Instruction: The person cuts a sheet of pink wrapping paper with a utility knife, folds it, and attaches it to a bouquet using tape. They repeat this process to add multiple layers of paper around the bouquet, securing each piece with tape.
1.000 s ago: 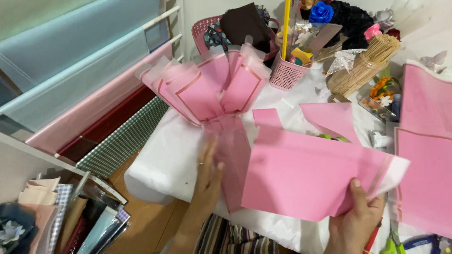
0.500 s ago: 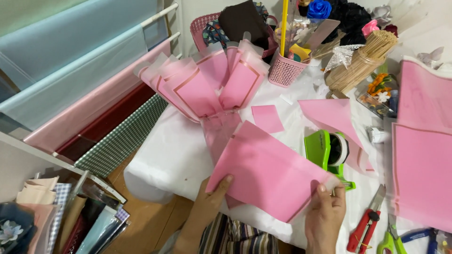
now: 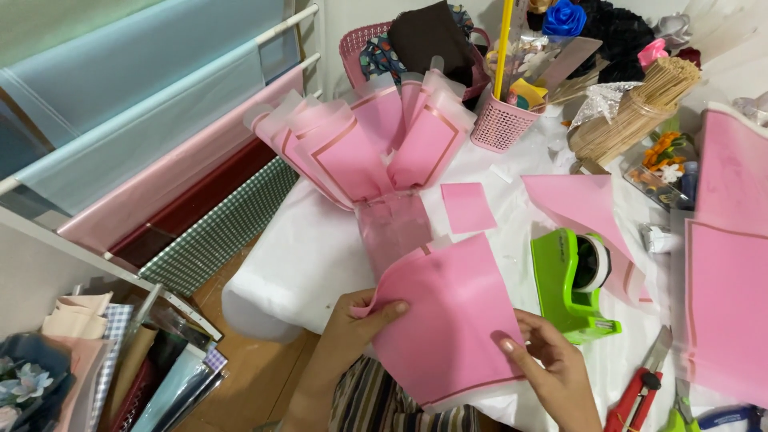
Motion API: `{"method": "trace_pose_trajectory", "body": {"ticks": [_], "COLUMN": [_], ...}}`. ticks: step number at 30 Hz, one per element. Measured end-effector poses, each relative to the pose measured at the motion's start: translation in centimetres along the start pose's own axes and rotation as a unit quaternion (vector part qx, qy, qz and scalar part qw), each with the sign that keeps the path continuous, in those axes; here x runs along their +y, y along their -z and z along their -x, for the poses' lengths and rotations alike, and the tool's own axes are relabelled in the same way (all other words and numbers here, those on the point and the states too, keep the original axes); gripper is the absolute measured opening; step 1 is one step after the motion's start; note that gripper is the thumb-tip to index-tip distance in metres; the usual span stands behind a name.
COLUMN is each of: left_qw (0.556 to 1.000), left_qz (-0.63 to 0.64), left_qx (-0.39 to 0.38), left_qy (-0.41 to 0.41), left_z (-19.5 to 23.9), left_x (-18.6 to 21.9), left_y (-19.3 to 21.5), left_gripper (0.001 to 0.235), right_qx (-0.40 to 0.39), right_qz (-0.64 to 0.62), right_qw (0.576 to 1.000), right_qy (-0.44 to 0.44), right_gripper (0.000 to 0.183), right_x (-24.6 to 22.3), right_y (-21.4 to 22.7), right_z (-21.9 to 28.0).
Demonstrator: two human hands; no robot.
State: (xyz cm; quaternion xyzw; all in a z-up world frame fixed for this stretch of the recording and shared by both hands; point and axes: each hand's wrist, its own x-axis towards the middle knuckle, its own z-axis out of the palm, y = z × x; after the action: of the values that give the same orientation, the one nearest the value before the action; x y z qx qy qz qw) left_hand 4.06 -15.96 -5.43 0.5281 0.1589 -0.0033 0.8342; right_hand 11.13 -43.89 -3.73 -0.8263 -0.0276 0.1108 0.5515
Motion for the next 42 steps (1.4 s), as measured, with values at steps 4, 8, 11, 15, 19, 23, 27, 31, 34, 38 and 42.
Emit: {"method": "trace_pose_trajectory", "body": {"ticks": [4, 8, 11, 15, 19, 23, 27, 31, 34, 38, 42], "left_qw": [1.0, 0.999, 0.988, 0.966, 0.921, 0.883, 0.852, 0.837, 0.784, 0.932, 0.99], "left_qz": [-0.015, -0.016, -0.034, -0.064, -0.17, -0.311, -0.421, -0.448, -0.449, -0.271, -0.038], "left_qx": [-0.017, 0.05, 0.136, 0.249, 0.351, 0.35, 0.31, 0.31, 0.364, 0.125, -0.082], "left_qy": [-0.011, 0.009, 0.058, -0.019, 0.0, -0.046, -0.017, -0.047, -0.226, -0.204, -0.111], "left_z": [-0.1, 0.6, 1.4, -0.3, -0.9, -2.7, -3.5, -2.1, -0.5, 0.3, -1.3], "left_x": [0.0, 2.0, 4.6, 1.7, 2.0, 2.0, 4.8, 6.4, 6.4, 4.2, 1.2], "left_y": [0.0, 0.3, 0.9, 6.8, 11.6, 14.4, 13.6, 9.6, 6.1, 2.2, -1.1], "left_gripper": [0.02, 0.044, 0.053, 0.042, 0.067, 0.062, 0.042, 0.067, 0.064, 0.056, 0.04], "right_qx": [-0.01, 0.049, 0.075, 0.104, 0.101, 0.094, 0.105, 0.104, 0.082, 0.025, -0.007], "right_qz": [-0.026, -0.074, -0.106, -0.133, -0.188, -0.234, -0.245, -0.259, -0.299, -0.334, -0.347], "right_qw": [0.999, 0.993, 0.99, 0.985, 0.977, 0.968, 0.964, 0.96, 0.951, 0.942, 0.938], "right_qy": [0.045, 0.077, 0.053, 0.045, 0.016, 0.008, 0.003, 0.014, 0.019, 0.019, 0.005], "right_gripper": [0.022, 0.01, 0.009, 0.015, 0.022, 0.023, 0.03, 0.026, 0.031, 0.029, 0.034], "right_x": [1.2, 1.2, 1.7, 2.9, 3.8, 4.1, 4.5, 5.4, 4.6, 4.2, 3.0], "right_y": [-1.5, -2.3, -2.2, -1.0, -0.3, -0.3, -0.3, -0.2, -0.8, -2.0, -3.5], "right_z": [-0.7, -1.7, -2.4, -3.1, -3.6, -3.7, -3.9, -4.0, -3.8, -4.2, -4.2]}}
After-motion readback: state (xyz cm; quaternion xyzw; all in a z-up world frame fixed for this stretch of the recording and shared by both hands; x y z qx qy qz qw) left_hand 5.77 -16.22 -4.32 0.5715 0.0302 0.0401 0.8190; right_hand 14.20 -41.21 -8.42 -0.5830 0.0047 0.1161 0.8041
